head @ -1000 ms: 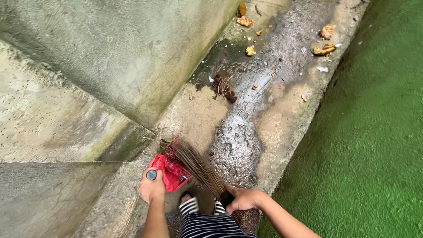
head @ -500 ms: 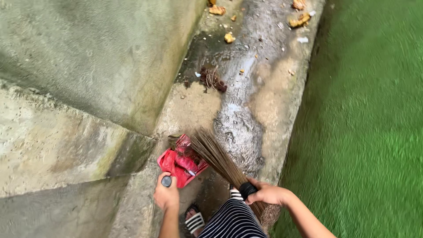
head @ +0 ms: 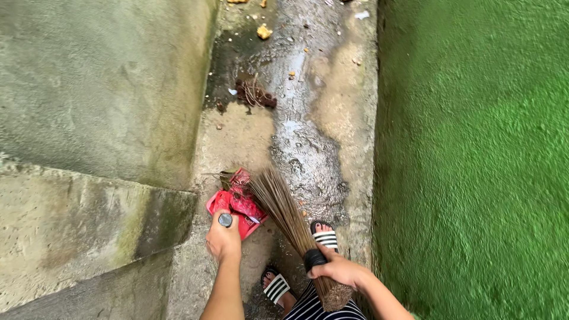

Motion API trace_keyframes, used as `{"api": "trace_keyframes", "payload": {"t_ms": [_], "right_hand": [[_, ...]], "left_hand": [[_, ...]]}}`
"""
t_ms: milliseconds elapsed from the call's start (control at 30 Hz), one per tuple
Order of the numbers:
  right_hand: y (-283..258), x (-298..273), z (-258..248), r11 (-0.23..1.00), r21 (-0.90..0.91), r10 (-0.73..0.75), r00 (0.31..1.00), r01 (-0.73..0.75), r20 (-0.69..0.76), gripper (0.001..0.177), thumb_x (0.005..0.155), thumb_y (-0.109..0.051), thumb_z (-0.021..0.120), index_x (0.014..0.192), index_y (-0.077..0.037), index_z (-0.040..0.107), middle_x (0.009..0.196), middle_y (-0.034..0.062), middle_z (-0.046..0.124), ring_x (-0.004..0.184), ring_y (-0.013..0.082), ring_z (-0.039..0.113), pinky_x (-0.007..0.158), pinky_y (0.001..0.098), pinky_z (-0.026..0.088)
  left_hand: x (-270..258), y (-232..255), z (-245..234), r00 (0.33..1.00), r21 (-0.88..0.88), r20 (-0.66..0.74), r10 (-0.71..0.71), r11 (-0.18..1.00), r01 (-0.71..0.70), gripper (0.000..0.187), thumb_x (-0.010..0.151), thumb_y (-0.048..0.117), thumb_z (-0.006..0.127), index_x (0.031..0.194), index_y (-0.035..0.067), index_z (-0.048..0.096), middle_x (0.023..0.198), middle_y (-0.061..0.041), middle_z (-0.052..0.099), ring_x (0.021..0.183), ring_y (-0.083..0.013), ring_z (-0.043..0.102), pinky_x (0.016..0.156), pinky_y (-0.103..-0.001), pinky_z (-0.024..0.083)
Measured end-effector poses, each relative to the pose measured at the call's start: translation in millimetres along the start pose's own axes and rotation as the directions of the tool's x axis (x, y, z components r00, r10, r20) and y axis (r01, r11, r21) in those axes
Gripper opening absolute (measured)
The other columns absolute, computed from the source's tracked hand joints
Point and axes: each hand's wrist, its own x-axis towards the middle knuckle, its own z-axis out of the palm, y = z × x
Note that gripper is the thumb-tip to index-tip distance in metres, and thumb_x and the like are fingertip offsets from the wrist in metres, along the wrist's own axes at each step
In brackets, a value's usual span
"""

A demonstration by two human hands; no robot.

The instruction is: The person sweeps debris and trash along an outdoor pathway into a dustpan using a broom.

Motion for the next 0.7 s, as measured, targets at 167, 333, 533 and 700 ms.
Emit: {"api": "trace_keyframes", "payload": {"t_ms": [167,333,533,700], "right_hand": [[17,-22,-17,0.985,0.174,-0.015,0.999,0.023,-0.047,0.108,0.065,-0.029,0.073,0.150,-0.017,0.008,0.129,0.0143,0.060,0.112,0.0236,0.061,0.099,0.0374,0.049],[49,9,-29,0.966,0.238,-0.055,0.978,0.103,-0.200,0.110,0.063,-0.031,0.076,0.151,-0.015,0.012,0.134,0.0168,0.058,0.120,0.0214,0.055,0.104,0.0336,0.039],[25,63,-12,0.940,0.342,0.112,0.944,0.001,-0.312,0.109,0.065,-0.023,0.074,0.152,-0.011,0.008,0.130,0.0248,0.051,0.110,0.0309,0.063,0.097,0.0404,0.051],[3,110,38,0.971,0.237,0.024,0.976,0.029,-0.216,0.097,0.070,-0.019,0.077,0.146,-0.008,0.018,0.121,0.0192,0.059,0.098,0.0257,0.062,0.091,0.0367,0.052]], "left_hand": [[3,3,7,1.000,0.065,0.027,0.007,0.998,-0.008,0.027,0.074,0.043,0.071,0.098,0.031,0.066,0.087,-0.016,0.070,0.083,-0.0385,0.066,0.072,-0.046,0.051],[9,-5,3,0.999,0.073,0.000,0.054,0.996,-0.053,0.027,0.074,0.042,0.072,0.098,0.031,0.066,0.085,-0.016,0.070,0.082,-0.0385,0.066,0.072,-0.046,0.051],[17,-4,-3,1.000,0.085,0.021,0.018,0.996,-0.020,0.025,0.073,0.041,0.072,0.095,0.032,0.066,0.082,-0.014,0.071,0.079,-0.0354,0.068,0.070,-0.045,0.052],[7,-5,7,0.998,0.119,0.066,-0.003,0.993,-0.005,0.025,0.073,0.042,0.072,0.096,0.033,0.065,0.082,-0.014,0.070,0.080,-0.0366,0.067,0.069,-0.045,0.052]]}}
